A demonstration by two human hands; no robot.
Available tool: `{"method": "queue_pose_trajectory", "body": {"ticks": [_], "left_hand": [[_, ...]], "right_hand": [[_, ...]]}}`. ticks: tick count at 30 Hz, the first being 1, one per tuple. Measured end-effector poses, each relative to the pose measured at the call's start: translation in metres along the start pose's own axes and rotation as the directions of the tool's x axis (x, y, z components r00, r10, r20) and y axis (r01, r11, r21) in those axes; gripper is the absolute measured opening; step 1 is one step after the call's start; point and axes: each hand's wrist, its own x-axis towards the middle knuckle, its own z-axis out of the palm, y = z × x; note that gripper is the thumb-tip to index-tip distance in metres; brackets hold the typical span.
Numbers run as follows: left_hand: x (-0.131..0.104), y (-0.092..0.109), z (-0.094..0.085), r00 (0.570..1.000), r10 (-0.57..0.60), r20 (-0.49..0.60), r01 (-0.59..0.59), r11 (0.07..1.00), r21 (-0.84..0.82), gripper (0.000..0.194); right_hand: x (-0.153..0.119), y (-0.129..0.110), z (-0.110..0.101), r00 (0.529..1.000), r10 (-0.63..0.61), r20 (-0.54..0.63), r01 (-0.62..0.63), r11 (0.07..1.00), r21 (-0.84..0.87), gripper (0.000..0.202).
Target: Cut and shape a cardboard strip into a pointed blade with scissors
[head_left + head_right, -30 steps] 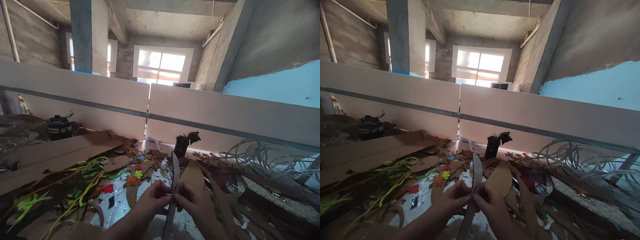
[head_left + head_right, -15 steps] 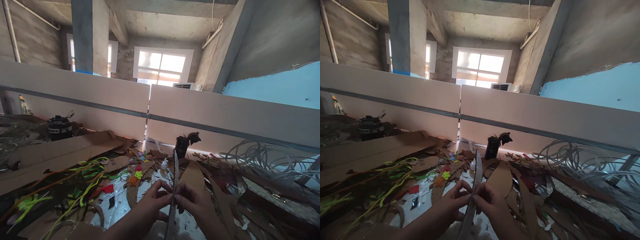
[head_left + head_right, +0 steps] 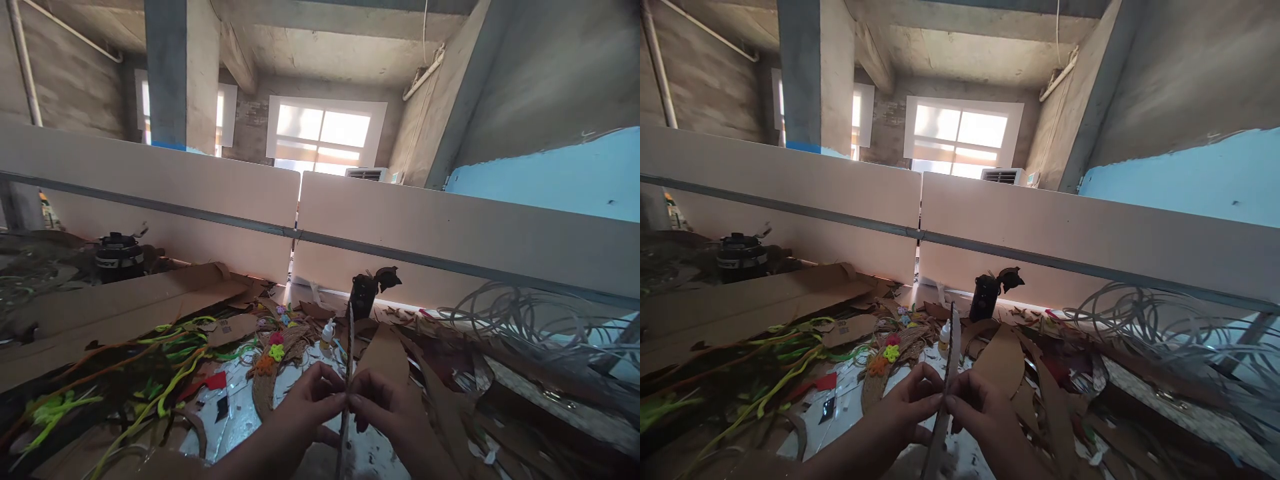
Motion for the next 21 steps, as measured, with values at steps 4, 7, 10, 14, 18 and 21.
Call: {"method": "queue_pose_trajectory", "body": {"ticks": [4,7,10,14,18,21], "left_hand": [[-0.0002,0.0015,0.0015,1.000,0.006,0.022,-0.006,1.000,-0.006,0.026],[0.0002,0.0007,0.0010,1.000,0.010,0.025,-0.010,1.000,-0.015,0.026],[0.0007,-0.0006,-0.0005,1.000,0.008,0.014,-0.008,1.000,-0.016,0.026],[0.0005,0.0000,-0.0015,1.000,-0.008,-0.007,0.008,1.000,-0.013,0.025],[-0.0005,0.0015,-0.0013,1.000,0.002,0.015,-0.002,1.000,-0.017,0.025],[-0.0005,0.0005,-0.0025,1.000,0.003,0.026,-0.002,1.000,-0.024,0.027]], "right_hand": [[0.0010,0.0011,-0.0022,1.000,0.008,0.026,-0.008,1.000,0.020,0.031],[0.0018,0.0020,-0.0028,0.999,0.010,0.035,-0.011,1.000,0.029,0.033],[0.0025,0.0031,-0.0024,0.999,0.012,0.032,-0.013,0.999,0.032,0.034],[0.0028,0.0041,-0.0023,0.999,-0.002,0.047,-0.002,0.997,0.080,0.036],[0.0024,0.0024,-0.0029,0.999,-0.008,0.045,0.005,0.998,0.056,0.035],[0.0021,0.0010,-0.0029,0.999,-0.004,0.043,0.002,0.999,0.041,0.035]]}}
